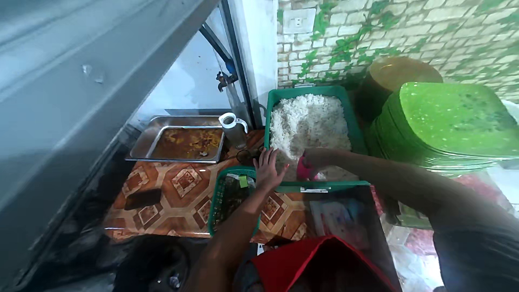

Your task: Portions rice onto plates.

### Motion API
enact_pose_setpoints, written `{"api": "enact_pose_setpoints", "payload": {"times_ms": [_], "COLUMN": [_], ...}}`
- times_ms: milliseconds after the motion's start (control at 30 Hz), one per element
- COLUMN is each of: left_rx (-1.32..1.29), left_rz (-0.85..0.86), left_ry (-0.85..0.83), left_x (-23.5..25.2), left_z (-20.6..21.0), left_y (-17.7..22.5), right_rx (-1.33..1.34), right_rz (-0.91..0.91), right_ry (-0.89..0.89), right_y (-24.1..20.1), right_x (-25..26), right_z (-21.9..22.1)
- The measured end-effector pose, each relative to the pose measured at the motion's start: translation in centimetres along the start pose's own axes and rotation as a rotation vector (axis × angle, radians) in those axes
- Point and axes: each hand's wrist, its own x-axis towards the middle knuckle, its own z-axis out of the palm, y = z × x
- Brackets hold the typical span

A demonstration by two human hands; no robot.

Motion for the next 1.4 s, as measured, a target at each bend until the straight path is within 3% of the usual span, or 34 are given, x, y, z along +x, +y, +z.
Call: {"api": "enact_pose_setpoints", "payload": {"times_ms": [167, 333, 467, 600, 733, 967, 1100, 1267, 1400], "left_rx": [0.009, 0.003, 0.018, 0.025, 0.018, -0.009, -0.019, -0.012, -0.035], "left_rz": [0.059, 0.039, 0.024, -0.001, 0.009, 0.088, 0.088, 0.083, 0.056], "left_ry": [0.064, 0.032, 0.002, -0.015, 0.008, 0.105, 0.104, 0.095, 0.063], "left_x": [-0.3, -0.1, 0.0, 0.1, 0.3, 0.2, 0.2, -0.1, -0.1], "left_z": [0.5, 0.2, 0.2, 0.0, 0.4, 1.0, 0.8, 0.4, 0.4], "left_y": [-0.4, -0.2, -0.2, 0.1, -0.2, -0.9, -0.8, -0.4, -0.3], "right_rx": [0.049, 0.244, 0.029, -0.04, 0.025, 0.081, 0.134, 0.399, 0.875], "right_rz": [0.011, 0.069, 0.167, 0.253, 0.162, 0.077, -0.017, -0.039, 0.152], "right_ry": [-0.136, 0.094, 0.244, 0.011, 0.003, -0.152, -0.107, 0.07, 0.113], "right_y": [-1.9, 4.4, 4.1, 0.2, 1.0, -4.5, -4.2, -1.7, 4.2], "right_x": [-1.4, -0.6, 1.9, 2.4, 3.0, 0.7, 0.3, -0.7, 0.0], "right_z": [-1.6, -2.2, -0.1, 0.2, 0.9, -1.8, -2.1, -3.1, -0.3]}}
